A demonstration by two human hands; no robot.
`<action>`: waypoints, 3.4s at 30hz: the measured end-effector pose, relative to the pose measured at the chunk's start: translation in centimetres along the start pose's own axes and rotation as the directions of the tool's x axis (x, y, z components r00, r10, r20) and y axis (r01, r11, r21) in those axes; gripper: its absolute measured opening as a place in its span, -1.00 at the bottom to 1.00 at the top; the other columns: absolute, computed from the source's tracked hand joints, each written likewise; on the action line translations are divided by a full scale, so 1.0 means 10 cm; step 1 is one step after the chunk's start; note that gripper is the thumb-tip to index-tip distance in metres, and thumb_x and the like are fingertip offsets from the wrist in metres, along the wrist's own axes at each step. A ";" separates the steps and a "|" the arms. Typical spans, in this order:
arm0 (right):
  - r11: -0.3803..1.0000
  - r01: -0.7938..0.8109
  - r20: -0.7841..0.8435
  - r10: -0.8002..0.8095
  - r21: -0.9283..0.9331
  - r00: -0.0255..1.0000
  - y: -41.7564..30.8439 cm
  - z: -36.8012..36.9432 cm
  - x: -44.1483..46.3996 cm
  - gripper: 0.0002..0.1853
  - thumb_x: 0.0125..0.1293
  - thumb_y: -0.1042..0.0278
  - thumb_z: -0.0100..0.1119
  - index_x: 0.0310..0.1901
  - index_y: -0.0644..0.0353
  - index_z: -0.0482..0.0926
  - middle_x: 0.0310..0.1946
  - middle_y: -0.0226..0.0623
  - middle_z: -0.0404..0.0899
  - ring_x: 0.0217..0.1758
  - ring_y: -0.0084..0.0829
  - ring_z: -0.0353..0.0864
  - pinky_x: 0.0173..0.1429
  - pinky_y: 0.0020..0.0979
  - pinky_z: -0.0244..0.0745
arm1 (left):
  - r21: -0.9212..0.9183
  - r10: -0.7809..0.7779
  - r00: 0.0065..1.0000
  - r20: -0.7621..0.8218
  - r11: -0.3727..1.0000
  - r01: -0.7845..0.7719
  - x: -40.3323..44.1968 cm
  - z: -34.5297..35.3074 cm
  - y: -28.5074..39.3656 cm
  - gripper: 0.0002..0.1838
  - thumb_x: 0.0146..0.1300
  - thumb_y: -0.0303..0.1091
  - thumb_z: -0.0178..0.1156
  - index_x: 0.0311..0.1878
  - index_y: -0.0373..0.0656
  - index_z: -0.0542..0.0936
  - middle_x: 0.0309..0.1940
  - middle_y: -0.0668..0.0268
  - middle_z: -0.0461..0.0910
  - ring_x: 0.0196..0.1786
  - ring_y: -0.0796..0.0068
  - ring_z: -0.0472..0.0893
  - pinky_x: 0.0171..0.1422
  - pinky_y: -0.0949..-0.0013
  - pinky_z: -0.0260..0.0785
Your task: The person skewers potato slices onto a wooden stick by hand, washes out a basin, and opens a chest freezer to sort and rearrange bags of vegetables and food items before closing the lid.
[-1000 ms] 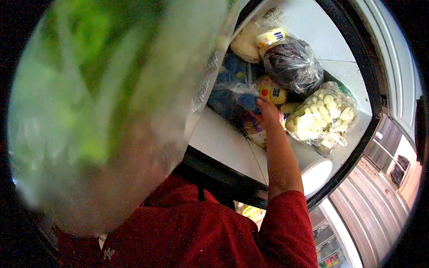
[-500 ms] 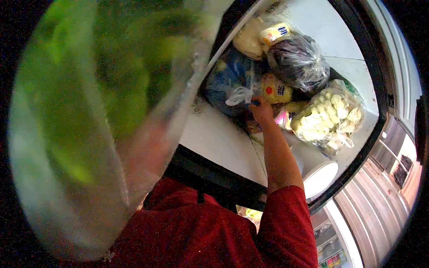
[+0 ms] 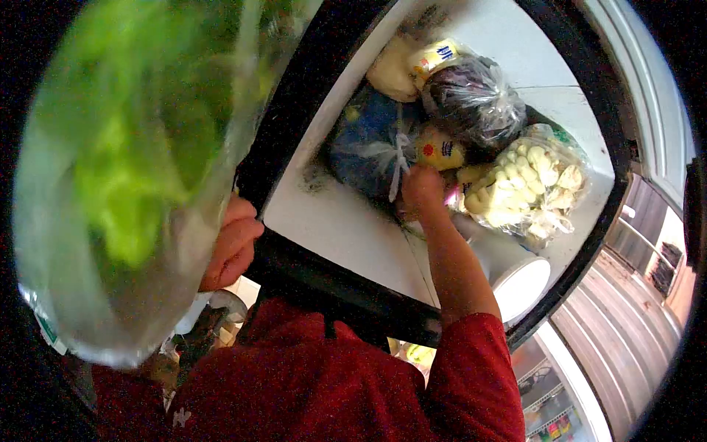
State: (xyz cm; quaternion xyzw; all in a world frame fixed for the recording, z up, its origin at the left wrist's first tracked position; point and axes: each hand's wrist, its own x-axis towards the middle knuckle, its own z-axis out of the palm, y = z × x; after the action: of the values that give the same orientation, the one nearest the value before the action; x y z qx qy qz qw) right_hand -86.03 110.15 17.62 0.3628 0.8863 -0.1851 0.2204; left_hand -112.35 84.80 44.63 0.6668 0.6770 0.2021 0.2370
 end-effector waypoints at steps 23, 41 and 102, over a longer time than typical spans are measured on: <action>0.521 0.349 -0.388 -0.036 0.779 0.921 0.05 -0.05 -0.08 -0.78 0.23 0.31 0.09 -0.28 0.33 0.51 -0.30 -0.21 0.49 -0.29 -0.37 0.51 -0.18 -0.38 0.42 | -0.216 -0.533 0.837 0.123 0.809 0.546 1.99 2.81 -0.47 -0.54 0.03 -0.34 0.25 0.06 -0.12 0.49 0.04 0.02 0.51 0.07 -0.01 0.51 0.13 0.11 0.37; 0.357 -0.030 -0.012 0.114 0.934 0.993 -0.11 -0.60 -0.45 -0.89 0.05 0.50 0.15 -0.36 0.31 0.51 -0.25 -0.28 0.46 -0.38 -0.51 0.46 -0.31 -0.46 0.41 | -0.434 -0.655 0.743 0.133 0.636 0.638 2.28 3.11 -0.75 -0.76 0.14 -0.40 0.14 -0.09 -0.17 0.51 -0.12 -0.01 0.56 -0.05 -0.10 0.54 0.01 0.10 0.40; 0.944 0.311 0.111 -0.322 0.106 0.940 -0.02 0.21 -0.02 -0.72 -0.01 0.43 0.19 -0.18 0.25 0.56 -0.20 -0.08 0.56 -0.06 -0.04 0.51 0.01 -0.11 0.44 | 0.155 -0.162 0.251 0.954 0.987 0.048 1.75 1.94 0.31 -0.77 0.04 -0.41 0.11 -0.26 -0.15 0.69 -0.27 0.17 0.67 -0.22 0.17 0.65 -0.20 0.09 0.49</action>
State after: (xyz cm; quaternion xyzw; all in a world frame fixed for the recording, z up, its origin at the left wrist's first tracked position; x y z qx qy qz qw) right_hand -85.53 108.88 16.02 0.2122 0.9083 -0.2793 0.2278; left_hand -98.35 101.58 29.99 0.6154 0.4443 -0.2935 0.5812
